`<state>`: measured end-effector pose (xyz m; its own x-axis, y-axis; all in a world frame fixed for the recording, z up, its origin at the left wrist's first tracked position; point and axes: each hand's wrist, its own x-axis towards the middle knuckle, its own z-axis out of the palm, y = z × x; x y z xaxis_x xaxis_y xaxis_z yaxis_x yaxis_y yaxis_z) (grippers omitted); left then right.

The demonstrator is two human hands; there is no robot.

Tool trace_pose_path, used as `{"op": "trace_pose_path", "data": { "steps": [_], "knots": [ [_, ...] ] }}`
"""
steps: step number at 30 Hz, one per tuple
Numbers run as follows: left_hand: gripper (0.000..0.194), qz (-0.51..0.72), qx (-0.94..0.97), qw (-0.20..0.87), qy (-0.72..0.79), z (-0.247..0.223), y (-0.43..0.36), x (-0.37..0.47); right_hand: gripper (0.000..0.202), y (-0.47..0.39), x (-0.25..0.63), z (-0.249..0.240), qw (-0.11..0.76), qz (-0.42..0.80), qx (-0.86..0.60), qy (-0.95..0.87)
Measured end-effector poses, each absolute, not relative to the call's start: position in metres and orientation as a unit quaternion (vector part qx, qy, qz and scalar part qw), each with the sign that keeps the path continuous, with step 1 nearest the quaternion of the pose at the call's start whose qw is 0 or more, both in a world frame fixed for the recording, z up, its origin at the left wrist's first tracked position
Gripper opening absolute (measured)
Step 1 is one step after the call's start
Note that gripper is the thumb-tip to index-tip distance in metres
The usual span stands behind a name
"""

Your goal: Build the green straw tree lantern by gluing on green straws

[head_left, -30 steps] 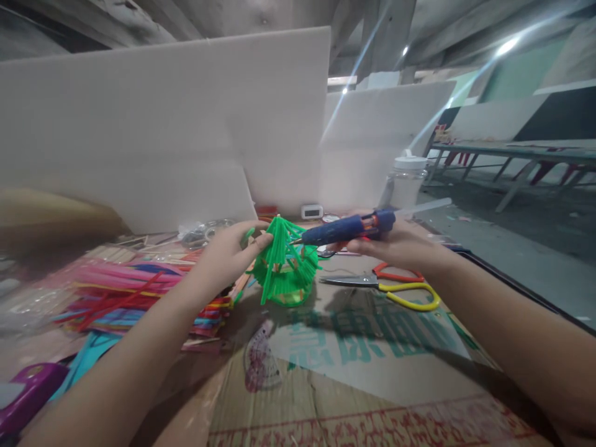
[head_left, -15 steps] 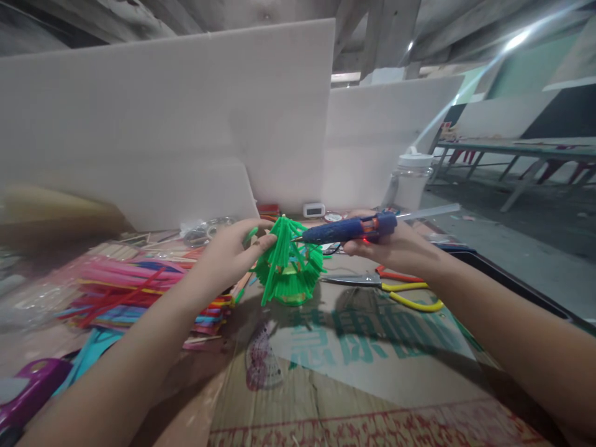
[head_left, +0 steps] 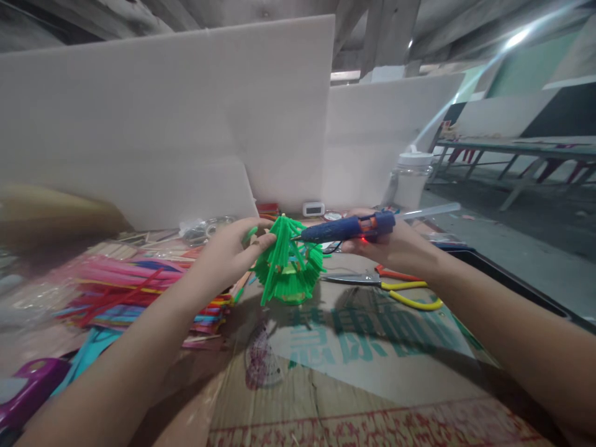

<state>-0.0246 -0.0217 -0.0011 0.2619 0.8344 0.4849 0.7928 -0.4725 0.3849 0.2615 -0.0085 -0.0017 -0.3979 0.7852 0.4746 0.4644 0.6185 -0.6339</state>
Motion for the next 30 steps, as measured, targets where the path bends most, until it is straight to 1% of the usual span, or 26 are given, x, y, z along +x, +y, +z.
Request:
{"op": "trace_pose_path", "data": {
  "steps": [7,14,30],
  "knots": [
    [0.043,0.330,0.792,0.042,0.512,-0.0003,-0.0233,-0.0238,0.036,-0.0113,0.2579,0.0006,0.389,0.225,-0.388,-0.805],
    [0.045,0.329,0.794,0.042,0.510,0.0004,-0.0231,-0.0238,0.043,-0.0107,0.2582,-0.0009,0.391,0.227,-0.392,-0.801],
    [0.044,0.327,0.796,0.039,0.509,0.0008,-0.0236,-0.0240,0.041,-0.0098,0.2576,-0.0024,0.404,0.220,-0.379,-0.803]
  ]
}}
